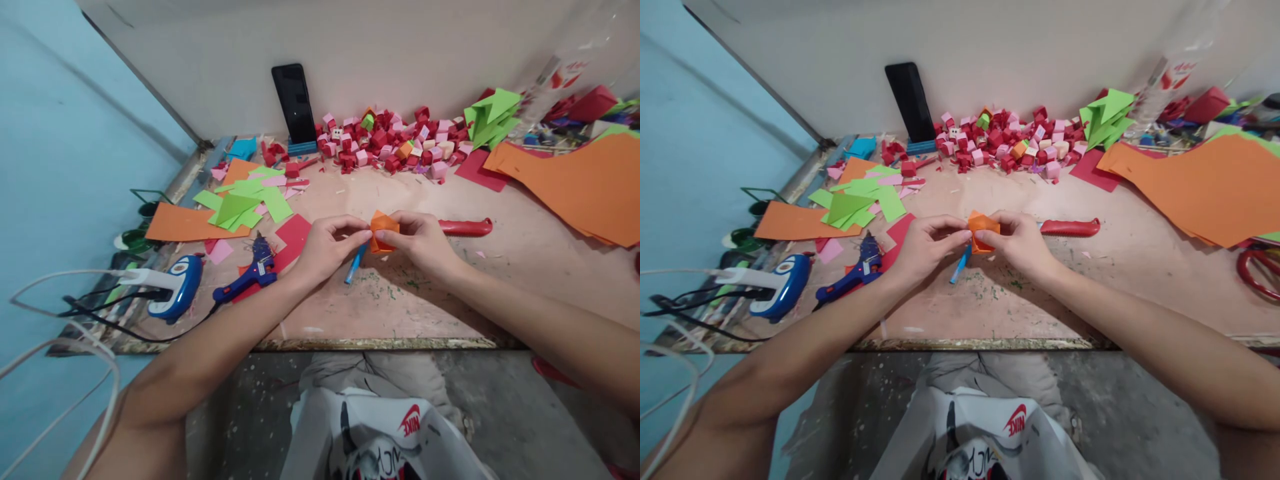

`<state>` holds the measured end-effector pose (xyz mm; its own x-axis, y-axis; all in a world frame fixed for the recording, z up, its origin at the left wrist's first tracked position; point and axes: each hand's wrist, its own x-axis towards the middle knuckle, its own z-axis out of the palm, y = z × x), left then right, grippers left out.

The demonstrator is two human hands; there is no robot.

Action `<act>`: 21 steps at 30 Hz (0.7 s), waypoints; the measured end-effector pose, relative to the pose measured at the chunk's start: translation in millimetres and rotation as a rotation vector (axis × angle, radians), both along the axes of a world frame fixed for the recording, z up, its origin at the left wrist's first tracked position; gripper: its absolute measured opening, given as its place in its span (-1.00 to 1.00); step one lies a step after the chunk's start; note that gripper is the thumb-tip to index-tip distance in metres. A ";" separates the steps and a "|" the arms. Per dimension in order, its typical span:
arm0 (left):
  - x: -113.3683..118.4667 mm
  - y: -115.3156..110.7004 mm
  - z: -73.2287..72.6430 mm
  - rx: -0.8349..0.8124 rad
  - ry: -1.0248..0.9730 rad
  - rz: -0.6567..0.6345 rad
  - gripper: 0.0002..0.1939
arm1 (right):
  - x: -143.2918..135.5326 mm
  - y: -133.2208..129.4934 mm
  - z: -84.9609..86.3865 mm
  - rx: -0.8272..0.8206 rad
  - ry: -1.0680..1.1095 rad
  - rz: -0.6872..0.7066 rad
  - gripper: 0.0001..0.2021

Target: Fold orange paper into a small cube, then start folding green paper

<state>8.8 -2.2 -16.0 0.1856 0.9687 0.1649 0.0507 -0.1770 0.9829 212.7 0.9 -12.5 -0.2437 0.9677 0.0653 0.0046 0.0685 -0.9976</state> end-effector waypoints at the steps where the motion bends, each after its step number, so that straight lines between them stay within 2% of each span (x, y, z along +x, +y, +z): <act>1: 0.2 -0.8 1.0 0.002 0.013 -0.008 -0.79 | -0.1 -0.1 0.3 0.022 -0.026 -0.002 -0.87; 6: 0.9 -3.2 2.8 0.070 0.120 -0.018 -0.86 | -1.4 -2.1 1.4 0.188 -0.220 0.015 -0.89; 13: 0.4 -8.2 6.3 0.222 0.339 0.049 -0.90 | -3.5 -5.7 0.0 0.188 -0.247 0.015 -0.85; 15: 0.5 -9.1 7.8 0.247 0.363 0.072 -0.90 | -3.8 -5.6 0.1 0.175 -0.219 0.004 -0.86; 21: -2.9 -4.0 5.9 0.223 0.288 0.136 -0.90 | -0.9 -2.3 5.2 0.027 0.057 -0.052 -0.82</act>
<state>5.8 -6.2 -10.1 0.1269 0.9341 0.3338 0.3571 -0.3570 0.8632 211.9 -1.5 -7.3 -0.1887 0.9765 0.1036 -0.0475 0.0963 -0.9942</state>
